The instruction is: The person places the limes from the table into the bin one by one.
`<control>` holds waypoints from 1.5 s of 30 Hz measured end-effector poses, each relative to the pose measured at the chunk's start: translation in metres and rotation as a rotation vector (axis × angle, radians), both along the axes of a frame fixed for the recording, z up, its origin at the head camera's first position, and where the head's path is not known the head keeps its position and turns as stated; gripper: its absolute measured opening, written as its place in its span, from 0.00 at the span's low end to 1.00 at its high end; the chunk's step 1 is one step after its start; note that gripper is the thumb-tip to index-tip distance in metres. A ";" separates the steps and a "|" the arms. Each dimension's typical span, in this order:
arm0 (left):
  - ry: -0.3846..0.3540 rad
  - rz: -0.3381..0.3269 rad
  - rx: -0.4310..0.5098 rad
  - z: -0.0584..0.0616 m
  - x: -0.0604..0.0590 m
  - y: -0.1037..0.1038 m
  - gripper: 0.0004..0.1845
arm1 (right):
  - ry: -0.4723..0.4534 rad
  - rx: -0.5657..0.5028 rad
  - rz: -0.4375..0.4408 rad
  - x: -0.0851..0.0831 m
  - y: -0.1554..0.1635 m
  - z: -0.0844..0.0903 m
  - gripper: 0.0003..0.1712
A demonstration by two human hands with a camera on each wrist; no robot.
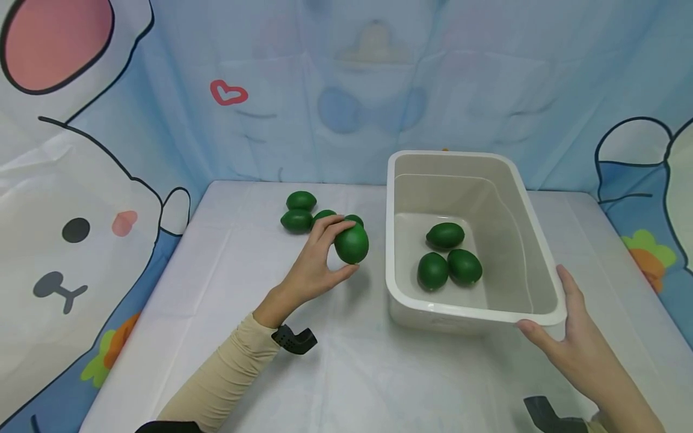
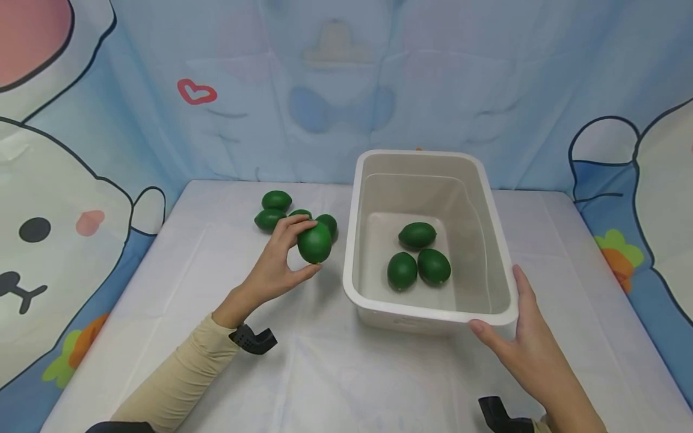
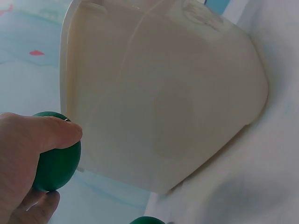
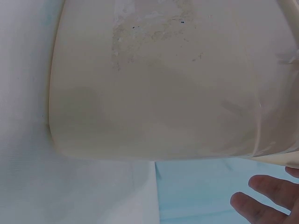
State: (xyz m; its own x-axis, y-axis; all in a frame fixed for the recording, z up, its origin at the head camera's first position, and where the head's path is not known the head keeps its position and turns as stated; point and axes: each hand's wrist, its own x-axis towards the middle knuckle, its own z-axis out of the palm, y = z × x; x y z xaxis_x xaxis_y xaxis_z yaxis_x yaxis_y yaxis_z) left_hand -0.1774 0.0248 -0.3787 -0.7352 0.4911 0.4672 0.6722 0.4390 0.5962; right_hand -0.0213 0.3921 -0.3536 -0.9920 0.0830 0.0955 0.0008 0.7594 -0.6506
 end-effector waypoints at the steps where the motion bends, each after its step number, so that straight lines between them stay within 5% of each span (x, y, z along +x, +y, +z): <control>1: 0.003 -0.001 0.001 0.001 0.000 0.000 0.38 | -0.002 0.001 -0.002 0.000 0.000 0.000 0.65; 28: 0.064 -0.052 0.007 0.028 0.010 0.009 0.38 | -0.007 0.015 -0.019 0.001 0.000 0.001 0.65; 45: 0.100 -0.142 -0.002 0.047 0.018 0.019 0.38 | -0.014 0.008 -0.016 0.001 -0.001 0.000 0.65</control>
